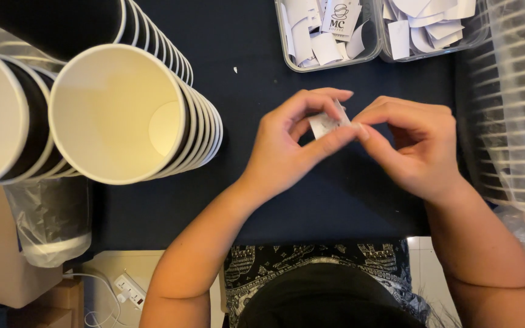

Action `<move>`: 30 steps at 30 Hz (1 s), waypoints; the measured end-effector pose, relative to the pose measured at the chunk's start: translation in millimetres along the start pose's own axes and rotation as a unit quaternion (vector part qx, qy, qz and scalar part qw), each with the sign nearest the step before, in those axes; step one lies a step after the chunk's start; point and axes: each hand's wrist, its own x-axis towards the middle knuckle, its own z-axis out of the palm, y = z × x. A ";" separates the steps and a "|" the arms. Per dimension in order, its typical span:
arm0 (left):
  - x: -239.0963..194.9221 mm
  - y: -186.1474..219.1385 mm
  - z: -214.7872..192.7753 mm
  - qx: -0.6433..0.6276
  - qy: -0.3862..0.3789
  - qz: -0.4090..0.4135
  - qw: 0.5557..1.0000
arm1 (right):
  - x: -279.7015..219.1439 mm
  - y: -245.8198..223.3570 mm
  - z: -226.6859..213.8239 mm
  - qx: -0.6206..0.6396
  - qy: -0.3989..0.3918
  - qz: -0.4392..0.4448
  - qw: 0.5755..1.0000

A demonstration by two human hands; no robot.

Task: Manually peeling adhesive brand labels and sticking them onto paper coffee cups.

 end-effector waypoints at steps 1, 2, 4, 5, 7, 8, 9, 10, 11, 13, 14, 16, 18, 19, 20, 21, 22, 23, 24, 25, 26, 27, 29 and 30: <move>0.3 1.6 0.5 0.000 -0.001 0.001 1.000 | 0.5 -0.3 0.0 -0.001 0.001 -0.001 1.000; 0.7 3.3 1.3 0.028 -0.014 0.002 0.999 | 1.1 -0.6 -0.3 -0.017 -0.004 -0.013 1.000; 1.4 3.0 1.3 0.057 -0.029 0.004 0.998 | 2.8 -1.5 -1.0 -0.034 -0.008 -0.026 0.999; 1.7 0.9 0.6 0.074 -0.035 0.010 0.997 | 3.8 -2.2 -1.6 -0.037 -0.013 -0.029 0.999; 2.5 -0.9 -1.0 0.091 -0.043 0.017 0.995 | 4.7 -2.3 -2.6 -0.042 -0.016 -0.032 0.998; 2.9 -0.7 -2.1 0.113 -0.047 0.029 0.992 | 4.5 -1.7 -2.9 -0.043 -0.021 -0.034 0.998; 3.0 -0.6 -3.4 0.134 -0.050 0.041 0.989 | 4.4 -1.1 -2.9 -0.044 -0.027 -0.035 0.998; 3.3 0.2 -3.0 0.135 -0.051 0.042 0.989 | 4.2 -0.9 -3.2 -0.045 -0.026 -0.034 0.998; 3.5 1.1 -2.9 0.140 -0.058 0.037 0.988 | 4.4 -0.7 -3.3 -0.042 -0.035 -0.040 0.998; 4.2 2.3 -2.6 0.146 -0.064 0.032 0.987 | 4.1 0.4 -2.9 -0.039 -0.045 -0.046 0.997; 4.6 2.5 -2.3 0.152 -0.068 0.040 0.985 | 3.7 1.1 -2.5 -0.043 -0.051 -0.045 0.997; 4.4 2.0 -3.1 0.158 -0.071 0.048 0.984 | 3.4 1.7 -2.3 -0.047 -0.057 -0.044 0.996; 3.8 0.2 -4.6 0.161 -0.077 0.062 0.982 | 3.4 1.4 -3.2 -0.041 -0.047 -0.034 0.997; 3.8 0.3 -4.1 0.161 -0.077 0.062 0.982 | 4.2 0.0 -3.6 -0.041 -0.047 -0.034 0.997; 3.8 0.5 -3.7 0.157 -0.069 0.073 0.983 | 5.0 -1.5 -3.9 -0.041 -0.046 -0.034 0.997; 3.7 0.8 -3.2 0.152 -0.061 0.085 0.983 | 5.8 -3.1 -4.1 -0.041 -0.046 -0.034 0.998; 2.3 -0.7 -2.9 0.152 -0.061 0.085 0.983 | 5.0 -1.9 -5.9 -0.041 -0.046 -0.035 0.998; 1.2 -2.2 -2.5 0.153 -0.021 0.115 0.981 | 4.5 -0.9 -7.9 -0.050 -0.038 -0.029 0.998; 0.0 -3.4 -2.1 0.153 0.019 0.144 0.977 | 3.9 -0.1 -9.9 -0.060 -0.031 -0.023 0.997; 0.4 -3.1 -2.5 0.153 0.018 0.146 0.977 | 1.2 5.4 -14.2 -0.061 -0.030 -0.024 0.997; 0.6 -2.7 -2.8 0.155 0.066 0.162 0.972 | -1.5 10.8 -18.6 -0.072 0.025 -0.006 0.997; 1.2 -2.5 -2.7 0.155 0.114 0.178 0.965 | -4.3 16.0 -23.5 -0.083 0.079 0.011 0.993; 1.2 -6.0 -4.4 0.137 0.148 0.183 0.962 | -6.2 43.6 -31.6 -0.035 0.181 0.024 0.982; 0.9 -7.6 -5.3 0.120 0.182 0.187 0.958 | -7.3 57.2 -35.6 0.017 0.280 0.038 0.959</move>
